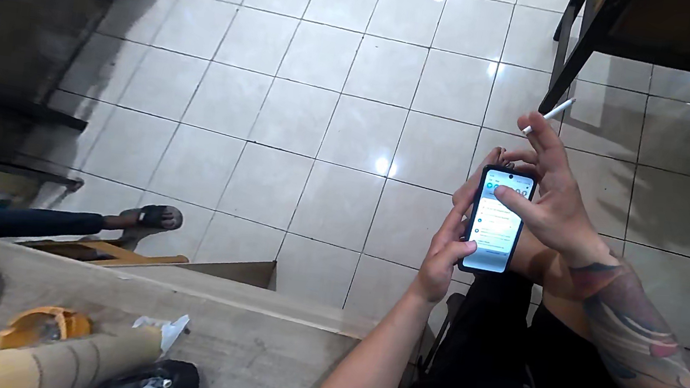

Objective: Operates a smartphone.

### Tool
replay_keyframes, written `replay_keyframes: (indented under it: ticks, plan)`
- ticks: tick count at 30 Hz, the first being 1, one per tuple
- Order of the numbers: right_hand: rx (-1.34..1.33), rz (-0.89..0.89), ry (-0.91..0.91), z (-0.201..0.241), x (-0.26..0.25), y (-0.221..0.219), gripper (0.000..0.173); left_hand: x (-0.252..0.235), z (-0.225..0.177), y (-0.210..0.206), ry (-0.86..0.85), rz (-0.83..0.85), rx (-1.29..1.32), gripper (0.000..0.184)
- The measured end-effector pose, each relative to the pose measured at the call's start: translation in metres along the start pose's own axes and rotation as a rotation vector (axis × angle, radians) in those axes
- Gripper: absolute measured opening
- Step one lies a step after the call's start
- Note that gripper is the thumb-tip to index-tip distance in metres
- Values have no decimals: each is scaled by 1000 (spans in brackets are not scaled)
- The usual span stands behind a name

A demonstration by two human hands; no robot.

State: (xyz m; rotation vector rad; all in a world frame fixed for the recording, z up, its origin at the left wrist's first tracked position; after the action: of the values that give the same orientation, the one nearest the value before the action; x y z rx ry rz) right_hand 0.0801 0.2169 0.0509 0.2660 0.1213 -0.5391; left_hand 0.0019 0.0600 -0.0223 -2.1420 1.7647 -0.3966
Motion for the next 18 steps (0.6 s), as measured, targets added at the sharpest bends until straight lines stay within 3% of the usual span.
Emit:
replay_keyframes:
  ticks: [18]
  plan:
    - [-43, -3, -27, -2, 0, -2, 90, 0, 3, -4, 25, 37, -28, 77]
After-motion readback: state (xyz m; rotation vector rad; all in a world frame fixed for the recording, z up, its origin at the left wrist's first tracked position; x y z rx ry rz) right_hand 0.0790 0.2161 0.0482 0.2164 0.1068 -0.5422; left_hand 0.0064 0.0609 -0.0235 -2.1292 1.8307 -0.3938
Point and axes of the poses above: each hand's wrist, its own x-axis away from the middle knuckle, its own y-axis out of the back of the hand, z = x × y, the point moved 6 cm from there along -x, towards the middle knuckle, and after that the axes turned 5 degrees about z, right-handed, at the moved point
